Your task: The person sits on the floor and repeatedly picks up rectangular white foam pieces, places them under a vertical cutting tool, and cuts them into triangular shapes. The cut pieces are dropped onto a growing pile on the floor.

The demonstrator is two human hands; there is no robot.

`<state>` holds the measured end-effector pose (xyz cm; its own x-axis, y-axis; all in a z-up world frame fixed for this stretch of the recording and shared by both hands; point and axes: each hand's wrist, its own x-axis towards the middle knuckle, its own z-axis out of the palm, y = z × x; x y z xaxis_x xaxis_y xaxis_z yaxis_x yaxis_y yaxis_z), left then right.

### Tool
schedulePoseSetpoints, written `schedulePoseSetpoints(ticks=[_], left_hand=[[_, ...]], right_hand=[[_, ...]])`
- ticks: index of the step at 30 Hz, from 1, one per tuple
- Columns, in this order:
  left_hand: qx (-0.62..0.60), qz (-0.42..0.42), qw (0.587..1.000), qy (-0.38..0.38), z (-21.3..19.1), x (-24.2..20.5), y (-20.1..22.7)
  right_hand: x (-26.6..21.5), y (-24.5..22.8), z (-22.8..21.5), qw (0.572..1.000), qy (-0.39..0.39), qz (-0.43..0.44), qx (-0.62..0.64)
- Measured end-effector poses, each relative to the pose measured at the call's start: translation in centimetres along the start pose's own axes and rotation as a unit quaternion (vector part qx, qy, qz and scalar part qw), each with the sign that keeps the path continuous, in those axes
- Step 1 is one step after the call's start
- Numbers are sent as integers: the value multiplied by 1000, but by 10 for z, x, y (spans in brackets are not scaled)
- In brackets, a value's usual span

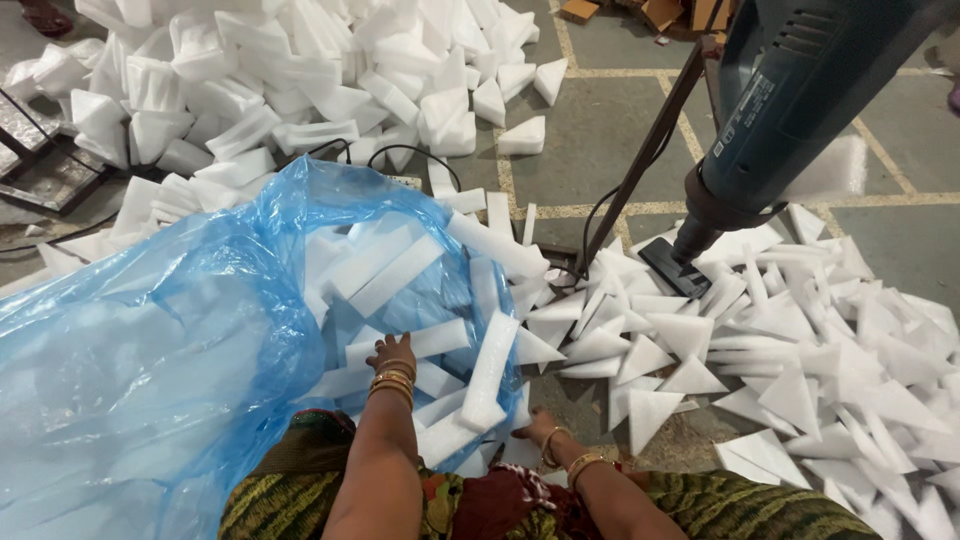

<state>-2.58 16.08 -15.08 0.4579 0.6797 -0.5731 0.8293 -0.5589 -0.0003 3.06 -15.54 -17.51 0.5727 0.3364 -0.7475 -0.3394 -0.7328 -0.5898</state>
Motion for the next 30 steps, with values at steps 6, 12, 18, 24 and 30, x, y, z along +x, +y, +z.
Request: schedulePoseSetpoints(ticks=[6, 12, 18, 24, 30], left_hand=[[-14, 31, 997, 64, -4, 6, 1], [43, 27, 999, -19, -2, 4, 15], [3, 38, 999, -21, 8, 1, 28], [30, 174, 984, 26, 10, 2, 59], [-26, 229, 967, 108, -18, -15, 98]], right_hand=[[5, 3, 3, 998, -45, -3, 38], [4, 0, 9, 1000, -11, -4, 23], [7, -10, -9, 991, 112, -77, 9], [8, -7, -68, 971, 231, -67, -13], [-3, -7, -96, 943, 319, -94, -7]])
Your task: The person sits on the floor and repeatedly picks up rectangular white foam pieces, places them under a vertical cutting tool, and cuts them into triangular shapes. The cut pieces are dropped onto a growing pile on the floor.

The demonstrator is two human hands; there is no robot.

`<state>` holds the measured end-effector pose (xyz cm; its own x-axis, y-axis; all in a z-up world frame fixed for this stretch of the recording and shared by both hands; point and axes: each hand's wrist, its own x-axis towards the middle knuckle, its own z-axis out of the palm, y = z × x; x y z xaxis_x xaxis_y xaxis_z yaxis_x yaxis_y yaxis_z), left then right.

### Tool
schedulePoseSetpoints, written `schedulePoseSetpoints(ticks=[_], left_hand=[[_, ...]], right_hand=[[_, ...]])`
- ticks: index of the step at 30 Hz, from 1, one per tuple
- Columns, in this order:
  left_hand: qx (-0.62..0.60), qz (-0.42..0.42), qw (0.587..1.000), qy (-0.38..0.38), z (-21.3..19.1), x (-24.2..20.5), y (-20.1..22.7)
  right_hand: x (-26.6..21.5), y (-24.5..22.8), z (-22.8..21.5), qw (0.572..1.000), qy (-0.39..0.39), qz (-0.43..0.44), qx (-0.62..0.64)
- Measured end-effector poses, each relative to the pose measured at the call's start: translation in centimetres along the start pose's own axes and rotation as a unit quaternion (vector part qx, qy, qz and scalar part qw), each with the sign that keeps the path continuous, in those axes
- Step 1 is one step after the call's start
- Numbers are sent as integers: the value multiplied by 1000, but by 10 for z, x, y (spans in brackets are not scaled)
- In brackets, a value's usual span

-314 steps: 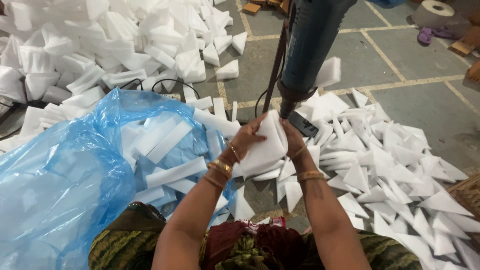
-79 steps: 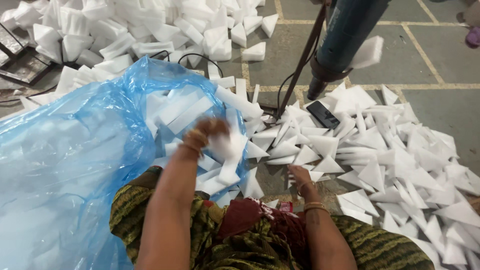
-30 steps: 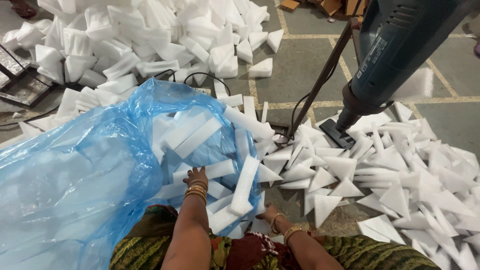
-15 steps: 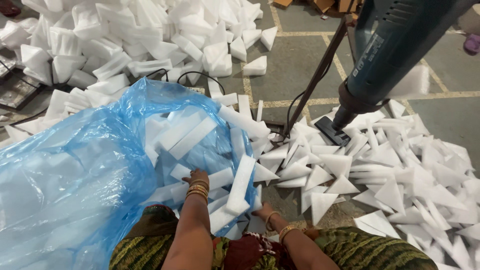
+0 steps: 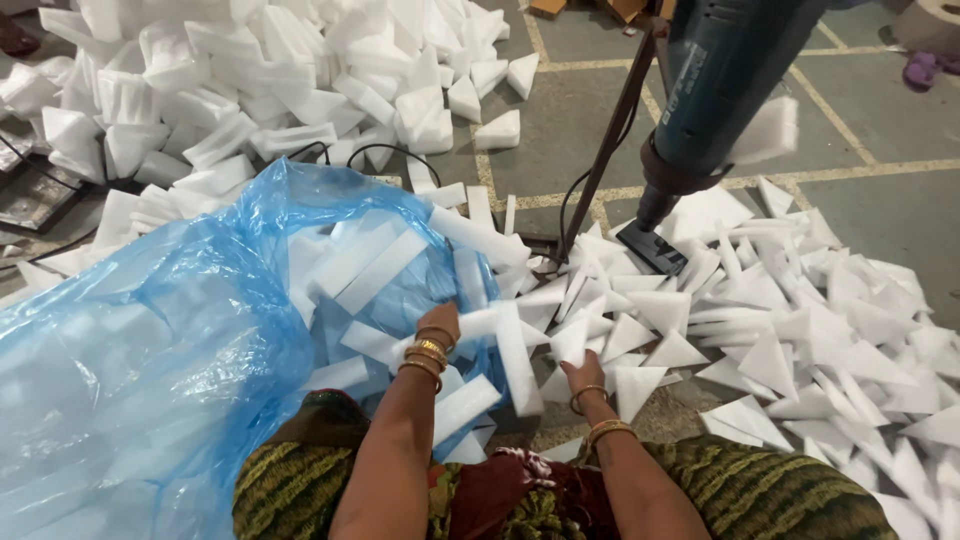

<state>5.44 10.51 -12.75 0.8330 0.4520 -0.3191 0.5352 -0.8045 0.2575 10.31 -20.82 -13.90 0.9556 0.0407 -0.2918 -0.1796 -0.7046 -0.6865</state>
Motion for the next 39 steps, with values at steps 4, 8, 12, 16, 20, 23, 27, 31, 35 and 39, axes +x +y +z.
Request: schedulePoseSetpoints(ticks=[4, 8, 12, 16, 20, 23, 27, 31, 35, 39], left_hand=[[-144, 41, 987, 58, -24, -9, 21], [-289, 79, 950, 84, -20, -17, 38], [-404, 126, 902, 82, -9, -27, 49], [-455, 127, 879, 68, -14, -43, 57], [-551, 156, 817, 75, -22, -58, 67], [-574, 155, 801, 78, -31, -68, 74], [-583, 181, 789, 73, -31, -77, 87], [-699, 179, 691, -34, -23, -88, 108], [-668, 181, 722, -10, -20, -93, 125], [-633, 159, 758, 10, -27, -97, 124]], right_hand=[[1, 4, -9, 996, 76, -23, -40], [7, -2, -23, 991, 127, 7, -39], [10, -21, -35, 985, 39, -20, 170], [0, -46, -42, 857, -55, -85, 506], [-2, -64, -63, 842, 10, -144, 521], [-3, -72, -80, 817, 54, -134, 559], [-27, -81, -105, 822, 57, -78, 560], [-66, -98, -116, 802, 32, -55, 594], [-63, -86, -114, 811, 1, -77, 579], [-50, -75, -114, 859, -29, -138, 493]])
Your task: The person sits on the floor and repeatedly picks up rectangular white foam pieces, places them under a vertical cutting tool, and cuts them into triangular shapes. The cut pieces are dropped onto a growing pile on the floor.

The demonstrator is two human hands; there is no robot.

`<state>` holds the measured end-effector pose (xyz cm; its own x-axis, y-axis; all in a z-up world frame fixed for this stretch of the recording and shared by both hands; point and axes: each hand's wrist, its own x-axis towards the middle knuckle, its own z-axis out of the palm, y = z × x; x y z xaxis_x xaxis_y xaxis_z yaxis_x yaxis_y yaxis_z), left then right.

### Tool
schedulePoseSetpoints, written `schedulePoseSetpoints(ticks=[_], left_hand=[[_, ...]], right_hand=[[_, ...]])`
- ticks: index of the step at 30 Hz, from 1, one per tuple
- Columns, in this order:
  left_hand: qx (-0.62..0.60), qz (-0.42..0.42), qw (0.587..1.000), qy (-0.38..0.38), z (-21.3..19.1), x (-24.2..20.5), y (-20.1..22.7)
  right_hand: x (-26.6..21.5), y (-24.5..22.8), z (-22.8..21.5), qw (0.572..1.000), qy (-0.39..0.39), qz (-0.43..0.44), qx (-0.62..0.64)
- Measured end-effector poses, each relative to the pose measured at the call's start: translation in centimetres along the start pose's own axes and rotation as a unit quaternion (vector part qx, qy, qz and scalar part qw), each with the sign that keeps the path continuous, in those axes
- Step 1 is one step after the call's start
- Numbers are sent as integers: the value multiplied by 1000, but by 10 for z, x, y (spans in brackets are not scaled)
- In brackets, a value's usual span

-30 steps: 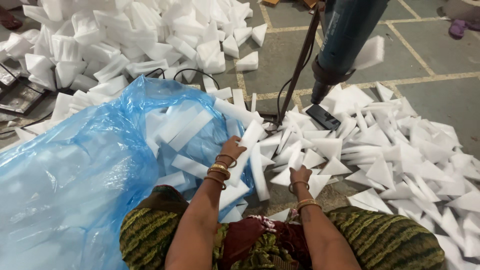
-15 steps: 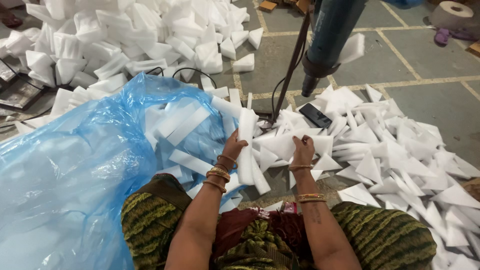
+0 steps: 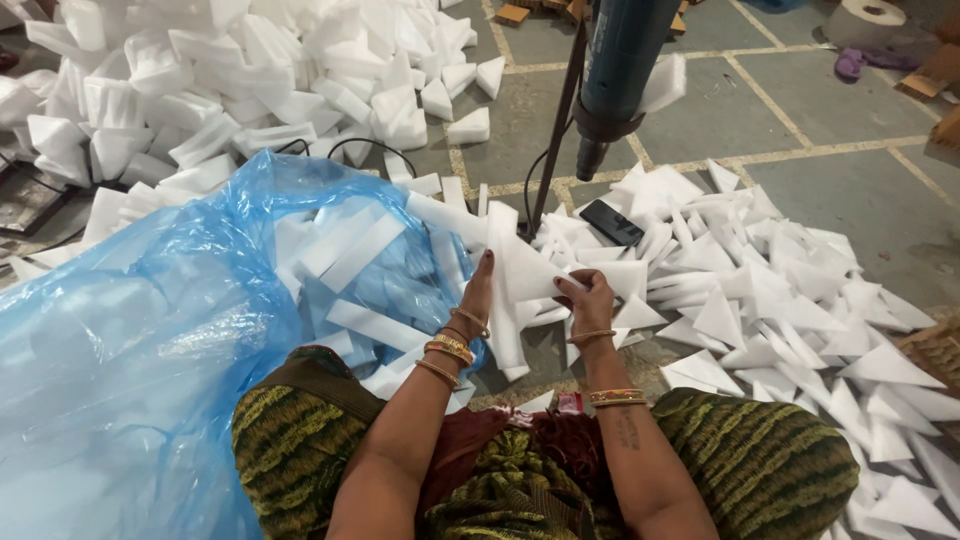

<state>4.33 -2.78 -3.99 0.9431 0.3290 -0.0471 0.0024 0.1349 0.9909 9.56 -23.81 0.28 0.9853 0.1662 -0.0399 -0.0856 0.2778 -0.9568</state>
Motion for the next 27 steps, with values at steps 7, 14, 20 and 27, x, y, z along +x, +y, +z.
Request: schedulePoseSetpoints(ticks=[7, 14, 20, 27], left_hand=[[-134, 52, 988, -55, 6, -9, 27], [-70, 9, 997, -44, 4, -17, 46], [-130, 31, 989, -69, -13, 9, 9], [-25, 70, 991, -109, -4, -5, 4]], right_hand=[[-11, -41, -6, 882, -133, -231, -388], [-13, -39, -3, 940, -178, -23, -291], [-2, -34, -16, 980, -191, 55, 21], [-5, -36, 5, 987, -147, 67, -16]])
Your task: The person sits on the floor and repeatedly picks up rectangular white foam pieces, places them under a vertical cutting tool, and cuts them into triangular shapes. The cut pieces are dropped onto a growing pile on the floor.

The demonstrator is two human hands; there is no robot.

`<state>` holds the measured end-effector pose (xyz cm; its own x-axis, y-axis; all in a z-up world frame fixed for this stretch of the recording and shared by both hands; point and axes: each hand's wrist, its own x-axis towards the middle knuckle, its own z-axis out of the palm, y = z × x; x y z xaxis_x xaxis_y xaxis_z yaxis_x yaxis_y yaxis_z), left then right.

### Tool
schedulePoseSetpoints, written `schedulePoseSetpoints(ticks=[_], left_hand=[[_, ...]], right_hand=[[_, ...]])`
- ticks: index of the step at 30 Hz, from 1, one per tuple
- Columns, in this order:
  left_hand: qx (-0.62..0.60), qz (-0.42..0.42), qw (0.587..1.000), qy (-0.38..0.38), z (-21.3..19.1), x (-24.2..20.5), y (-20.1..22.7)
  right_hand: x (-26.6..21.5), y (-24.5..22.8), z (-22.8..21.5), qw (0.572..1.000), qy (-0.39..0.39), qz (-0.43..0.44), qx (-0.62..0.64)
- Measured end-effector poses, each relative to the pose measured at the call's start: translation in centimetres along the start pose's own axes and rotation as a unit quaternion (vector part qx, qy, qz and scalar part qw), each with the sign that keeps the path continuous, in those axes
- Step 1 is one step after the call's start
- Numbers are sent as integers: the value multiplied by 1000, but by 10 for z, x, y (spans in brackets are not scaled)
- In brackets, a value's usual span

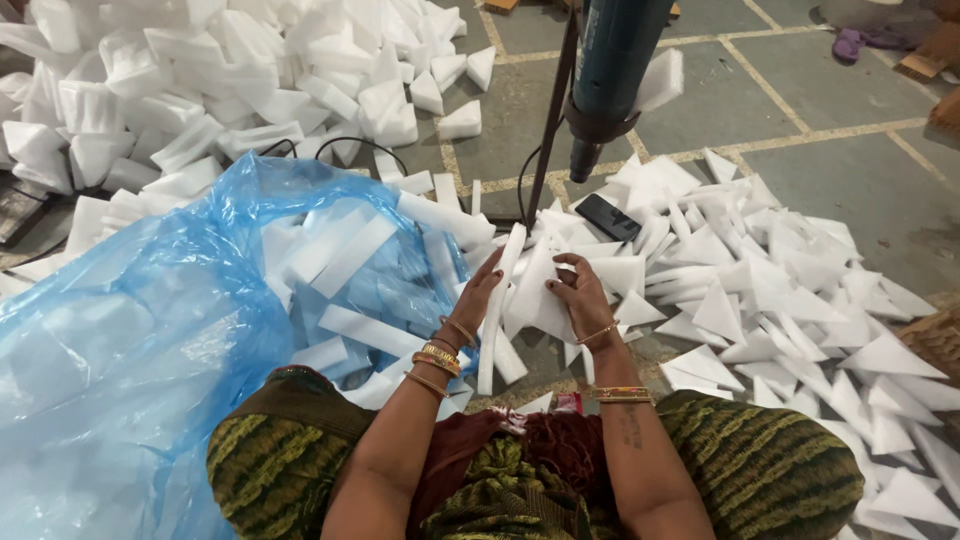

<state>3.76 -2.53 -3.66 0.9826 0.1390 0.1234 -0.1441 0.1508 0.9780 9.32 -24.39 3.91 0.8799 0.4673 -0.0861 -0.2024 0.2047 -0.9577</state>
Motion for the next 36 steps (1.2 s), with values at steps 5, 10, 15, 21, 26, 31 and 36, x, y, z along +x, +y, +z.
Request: schedulePoseSetpoints(ticks=[5, 10, 15, 21, 26, 31, 36], left_hand=[[22, 10, 1000, -14, 11, -5, 11], [38, -20, 999, -22, 16, -7, 16], [8, 8, 999, -38, 21, -5, 10], [-52, -33, 998, -35, 37, -7, 25], [-166, -159, 973, 6, 65, -5, 43], [65, 178, 982, 4, 62, 27, 43], [287, 343, 894, -18, 60, 78, 71]], right_hand=[[14, 20, -8, 999, -5, -46, -23], [15, 21, -9, 999, 4, -31, 12], [14, 20, -10, 1000, 15, -10, 18], [21, 37, -22, 999, 41, -21, 24], [32, 48, -37, 992, 39, -9, 119], [58, 15, -31, 994, 52, 19, 99], [114, -28, -43, 993, 73, 31, 83]])
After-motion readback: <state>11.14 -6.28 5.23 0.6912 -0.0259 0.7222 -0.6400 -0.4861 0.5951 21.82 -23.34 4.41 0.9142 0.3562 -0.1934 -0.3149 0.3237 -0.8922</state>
